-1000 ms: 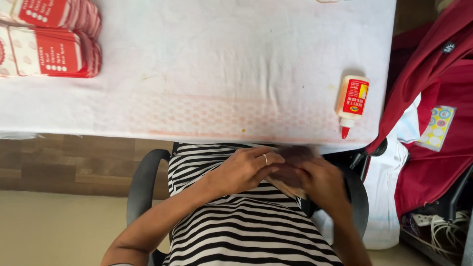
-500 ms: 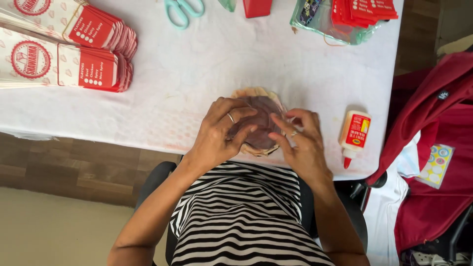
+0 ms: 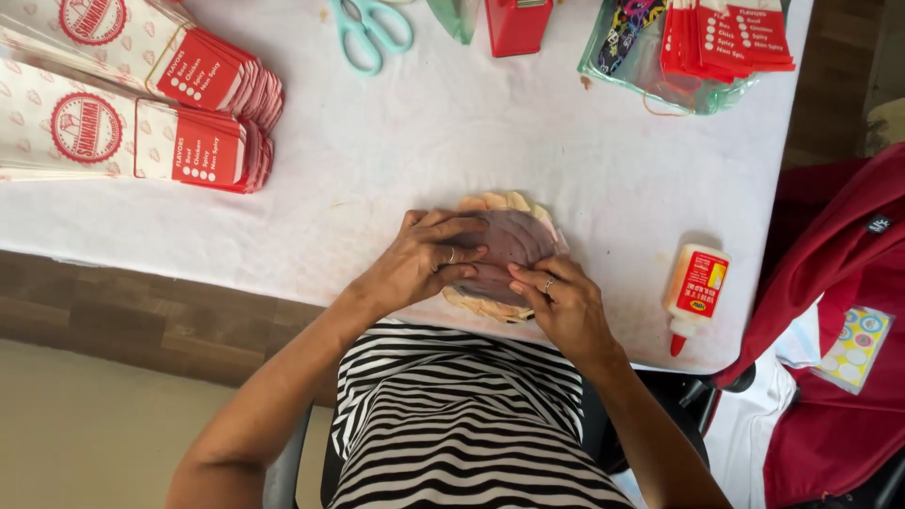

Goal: The person glues paper food wrappers together, aligns them, and then places a stack of the assembled wrappers into a clear plastic bag.

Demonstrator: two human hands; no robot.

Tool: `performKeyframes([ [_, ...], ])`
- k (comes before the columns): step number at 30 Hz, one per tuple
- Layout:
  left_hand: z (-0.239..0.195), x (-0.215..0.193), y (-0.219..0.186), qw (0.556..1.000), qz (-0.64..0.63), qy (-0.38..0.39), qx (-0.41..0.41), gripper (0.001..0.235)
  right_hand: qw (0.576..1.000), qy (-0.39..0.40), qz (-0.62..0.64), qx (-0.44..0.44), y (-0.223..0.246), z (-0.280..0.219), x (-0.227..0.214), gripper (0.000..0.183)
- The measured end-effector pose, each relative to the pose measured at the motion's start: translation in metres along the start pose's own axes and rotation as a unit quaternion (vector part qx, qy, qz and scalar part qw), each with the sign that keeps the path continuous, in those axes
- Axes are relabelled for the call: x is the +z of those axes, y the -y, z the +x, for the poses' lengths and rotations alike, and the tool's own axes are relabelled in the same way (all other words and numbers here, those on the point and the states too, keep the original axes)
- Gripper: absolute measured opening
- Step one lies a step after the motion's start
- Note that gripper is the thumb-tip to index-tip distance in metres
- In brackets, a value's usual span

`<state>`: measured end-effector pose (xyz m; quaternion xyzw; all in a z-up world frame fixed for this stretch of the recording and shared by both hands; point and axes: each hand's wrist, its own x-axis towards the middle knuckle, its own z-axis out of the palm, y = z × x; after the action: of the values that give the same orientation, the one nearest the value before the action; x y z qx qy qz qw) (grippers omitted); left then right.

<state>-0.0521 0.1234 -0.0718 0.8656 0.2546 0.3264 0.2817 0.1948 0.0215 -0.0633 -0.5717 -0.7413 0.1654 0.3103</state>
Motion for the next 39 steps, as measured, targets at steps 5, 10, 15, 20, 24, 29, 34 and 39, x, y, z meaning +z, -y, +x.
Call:
performKeyframes([
  [5, 0.005, -0.023, -0.01, 0.997, -0.045, 0.061, 0.006, 0.021, 0.998, -0.023, 0.04, 0.036, 0.003, 0.0, -0.01, 0.015],
  [10, 0.0, -0.037, -0.008, 0.99, -0.072, 0.122, -0.02, 0.037, 0.995, 0.006, 0.072, 0.069, 0.004, -0.002, -0.026, 0.03],
  [15, -0.002, -0.021, 0.011, 0.998, -0.019, 0.065, 0.016, 0.017, 0.999, -0.006, 0.021, 0.039, -0.008, -0.013, -0.009, 0.047],
  [20, -0.007, -0.019, 0.023, 0.999, 0.028, 0.014, 0.014, 0.011, 0.994, -0.047, 0.064, 0.071, -0.009, -0.009, -0.015, 0.01],
  [24, 0.0, -0.025, 0.016, 0.999, 0.031, 0.034, 0.028, 0.021, 0.994, -0.002, 0.058, 0.091, -0.013, -0.005, -0.03, 0.009],
  [29, 0.027, -0.028, 0.027, 0.99, 0.084, 0.059, 0.097, 0.057, 0.965, 0.011, 0.221, 0.142, -0.028, 0.024, -0.099, 0.012],
  [34, 0.163, -0.021, -0.022, 0.995, -0.081, 0.01, 0.049, 0.052, 0.965, -0.244, 0.026, 0.095, -0.133, 0.113, -0.178, 0.029],
  [39, 0.302, 0.067, 0.003, 0.947, -0.288, -0.026, -0.141, 0.058, 0.932, -0.263, 0.018, 0.249, -0.222, 0.203, -0.18, 0.044],
])
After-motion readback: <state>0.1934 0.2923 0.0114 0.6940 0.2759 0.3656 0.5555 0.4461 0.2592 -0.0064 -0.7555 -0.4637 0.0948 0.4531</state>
